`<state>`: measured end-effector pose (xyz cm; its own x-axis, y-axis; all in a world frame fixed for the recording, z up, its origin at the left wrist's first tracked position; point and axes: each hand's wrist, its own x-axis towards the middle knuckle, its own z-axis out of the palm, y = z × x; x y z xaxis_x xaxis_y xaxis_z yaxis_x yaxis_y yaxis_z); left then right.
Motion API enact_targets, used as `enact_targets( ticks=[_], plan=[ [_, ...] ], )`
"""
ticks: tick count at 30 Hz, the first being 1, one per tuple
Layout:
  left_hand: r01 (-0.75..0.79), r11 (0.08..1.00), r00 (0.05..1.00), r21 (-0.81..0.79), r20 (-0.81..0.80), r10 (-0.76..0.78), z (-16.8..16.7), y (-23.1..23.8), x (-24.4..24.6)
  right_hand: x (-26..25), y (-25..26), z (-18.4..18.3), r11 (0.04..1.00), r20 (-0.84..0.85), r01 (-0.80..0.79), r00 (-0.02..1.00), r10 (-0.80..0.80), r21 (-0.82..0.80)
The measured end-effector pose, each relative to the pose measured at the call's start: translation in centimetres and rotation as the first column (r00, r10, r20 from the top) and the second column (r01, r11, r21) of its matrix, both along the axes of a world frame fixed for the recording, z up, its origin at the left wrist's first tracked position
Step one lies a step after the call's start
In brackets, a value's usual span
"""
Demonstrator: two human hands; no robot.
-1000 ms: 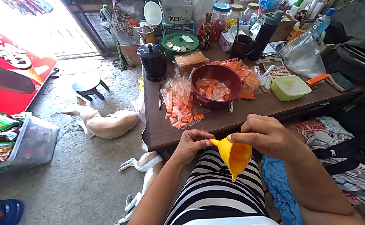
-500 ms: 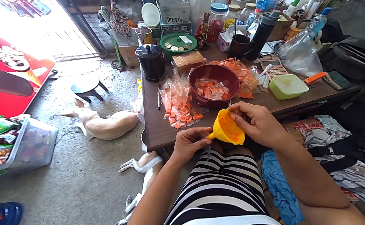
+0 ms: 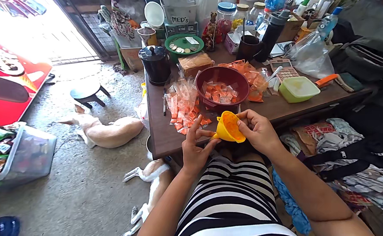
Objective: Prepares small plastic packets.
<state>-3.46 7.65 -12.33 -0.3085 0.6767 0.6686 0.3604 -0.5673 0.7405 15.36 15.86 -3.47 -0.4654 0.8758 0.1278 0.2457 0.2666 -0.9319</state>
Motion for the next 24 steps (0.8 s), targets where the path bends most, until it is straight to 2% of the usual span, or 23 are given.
enact_targets(
  ticks=[4,9,11,13,16,19,24],
  plan=[
    [0.04,0.999,0.999,-0.021,-0.009,-0.04,0.1,0.2,0.1,0.5,0.2,0.1,1.0,-0.021,-0.018,1.0,0.018,0.01],
    [0.282,0.957,0.94,-0.072,0.222,-0.26,0.7,0.4,-0.1,1.2,0.9,1.1,0.998,-0.034,-0.015,0.999,0.017,0.059],
    [0.324,0.94,0.921,-0.107,0.263,-0.287,0.8,0.4,-0.2,1.3,1.2,1.1,0.999,-0.044,-0.013,0.999,0.015,0.034],
    [0.296,0.945,0.94,-0.137,0.217,-0.263,0.6,0.5,-0.2,1.4,1.4,0.8,1.0,-0.044,-0.022,0.999,0.022,0.015],
    [0.171,0.963,0.985,-0.21,0.041,-0.166,0.4,0.6,-0.2,1.4,1.4,0.5,1.0,-0.047,-0.028,0.999,0.029,0.008],
    [0.07,0.973,0.989,-0.222,-0.116,-0.097,0.4,0.7,-0.1,1.3,1.3,0.4,1.0,-0.042,-0.027,0.999,0.027,-0.001],
    [0.022,0.983,0.979,-0.18,-0.194,-0.058,0.3,0.8,0.4,0.9,1.1,0.5,0.999,0.028,-0.006,1.0,0.005,0.045]
  ],
)
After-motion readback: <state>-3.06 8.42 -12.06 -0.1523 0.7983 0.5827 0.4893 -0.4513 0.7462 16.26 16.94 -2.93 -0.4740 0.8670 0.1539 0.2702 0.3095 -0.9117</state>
